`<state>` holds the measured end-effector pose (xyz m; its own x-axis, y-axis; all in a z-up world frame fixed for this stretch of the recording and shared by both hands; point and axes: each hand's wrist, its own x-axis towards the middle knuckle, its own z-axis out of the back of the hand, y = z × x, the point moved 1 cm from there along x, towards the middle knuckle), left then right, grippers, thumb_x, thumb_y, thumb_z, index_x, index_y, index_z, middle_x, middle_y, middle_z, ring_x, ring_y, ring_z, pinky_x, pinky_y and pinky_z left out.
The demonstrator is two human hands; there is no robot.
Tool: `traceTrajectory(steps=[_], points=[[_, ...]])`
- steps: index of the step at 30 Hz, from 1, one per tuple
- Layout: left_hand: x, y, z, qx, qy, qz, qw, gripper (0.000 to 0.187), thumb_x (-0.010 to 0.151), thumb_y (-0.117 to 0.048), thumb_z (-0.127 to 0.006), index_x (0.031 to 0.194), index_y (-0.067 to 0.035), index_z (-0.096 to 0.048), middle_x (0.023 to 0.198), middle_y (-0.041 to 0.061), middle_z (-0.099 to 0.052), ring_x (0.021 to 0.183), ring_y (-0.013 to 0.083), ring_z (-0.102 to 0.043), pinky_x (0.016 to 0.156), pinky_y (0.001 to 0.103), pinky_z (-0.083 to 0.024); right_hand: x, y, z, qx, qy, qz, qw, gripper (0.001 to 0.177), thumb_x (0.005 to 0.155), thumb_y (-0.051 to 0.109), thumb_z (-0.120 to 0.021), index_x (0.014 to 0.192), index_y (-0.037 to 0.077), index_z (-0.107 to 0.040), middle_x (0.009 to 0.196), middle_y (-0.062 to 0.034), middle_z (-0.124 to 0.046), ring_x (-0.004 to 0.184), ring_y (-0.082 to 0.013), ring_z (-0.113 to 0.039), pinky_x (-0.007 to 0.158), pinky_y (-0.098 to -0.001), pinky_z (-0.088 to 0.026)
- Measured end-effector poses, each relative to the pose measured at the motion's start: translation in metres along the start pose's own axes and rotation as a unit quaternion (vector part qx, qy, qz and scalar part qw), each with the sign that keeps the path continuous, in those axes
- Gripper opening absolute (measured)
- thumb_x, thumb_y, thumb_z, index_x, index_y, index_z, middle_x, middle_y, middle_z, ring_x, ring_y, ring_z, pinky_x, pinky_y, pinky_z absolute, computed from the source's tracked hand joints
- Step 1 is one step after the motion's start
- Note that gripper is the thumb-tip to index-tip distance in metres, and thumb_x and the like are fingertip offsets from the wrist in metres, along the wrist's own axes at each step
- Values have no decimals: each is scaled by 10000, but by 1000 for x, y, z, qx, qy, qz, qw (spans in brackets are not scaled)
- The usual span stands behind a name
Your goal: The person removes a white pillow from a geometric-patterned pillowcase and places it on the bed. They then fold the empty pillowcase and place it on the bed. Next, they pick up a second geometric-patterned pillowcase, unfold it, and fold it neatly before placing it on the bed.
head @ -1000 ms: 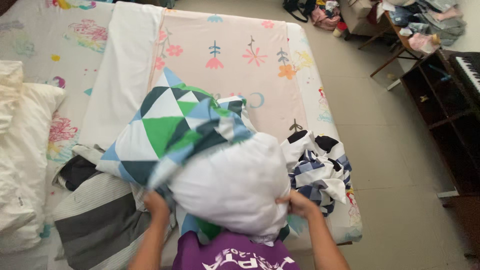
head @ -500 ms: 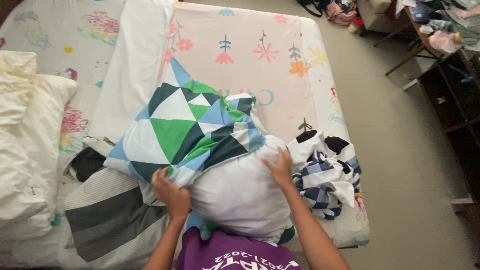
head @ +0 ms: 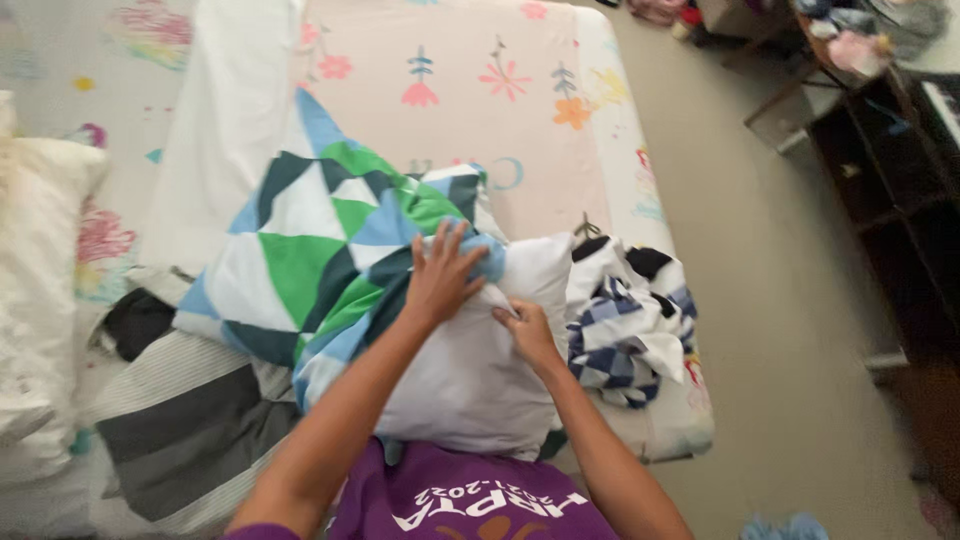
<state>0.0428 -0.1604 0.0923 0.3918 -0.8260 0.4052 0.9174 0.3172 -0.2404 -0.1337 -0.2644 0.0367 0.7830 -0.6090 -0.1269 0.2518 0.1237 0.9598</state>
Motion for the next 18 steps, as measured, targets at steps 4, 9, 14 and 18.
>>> traceTrajectory(steps=[4, 9, 14, 18], points=[[30, 9, 9, 42, 38, 29, 998, 309, 901, -328, -666, 1205, -279, -691, 1459, 110, -512, 1413, 334, -398, 1086, 746, -222, -31, 31, 10, 14, 35, -3, 999, 192, 976, 199, -707, 984, 9, -728, 763, 65, -570, 715, -58, -471, 646, -249, -399], [36, 57, 12, 59, 57, 107, 991, 152, 997, -164, -566, 1076, -161, -696, 1125, 78, -712, 1135, 275, -664, 1040, 789, -314, -60, 70, 16, -43, 77, 4, 996, 250, 978, 219, -727, 925, -23, -756, 733, 42, -510, 727, -76, -441, 656, -265, -393], [10, 158, 27, -19, 37, 357, 933, 174, 1003, -73, -482, 1091, -37, -628, 1035, 267, -716, 989, 492, -682, 874, 606, -526, -75, 99, 25, -57, 167, 22, 984, 227, 904, 180, -735, 999, -23, -766, 842, 4, -674, 803, -87, -574, 746, -280, -467], [-39, 190, 35, -58, 4, 390, 919, 208, 932, -112, -525, 1096, -12, -606, 1002, 338, -670, 960, 557, -632, 842, 622, -491, -65, 100, 37, -98, 206, -45, 973, 229, 875, 156, -751, 1022, -19, -762, 849, -61, -709, 807, -134, -596, 770, -308, -481]])
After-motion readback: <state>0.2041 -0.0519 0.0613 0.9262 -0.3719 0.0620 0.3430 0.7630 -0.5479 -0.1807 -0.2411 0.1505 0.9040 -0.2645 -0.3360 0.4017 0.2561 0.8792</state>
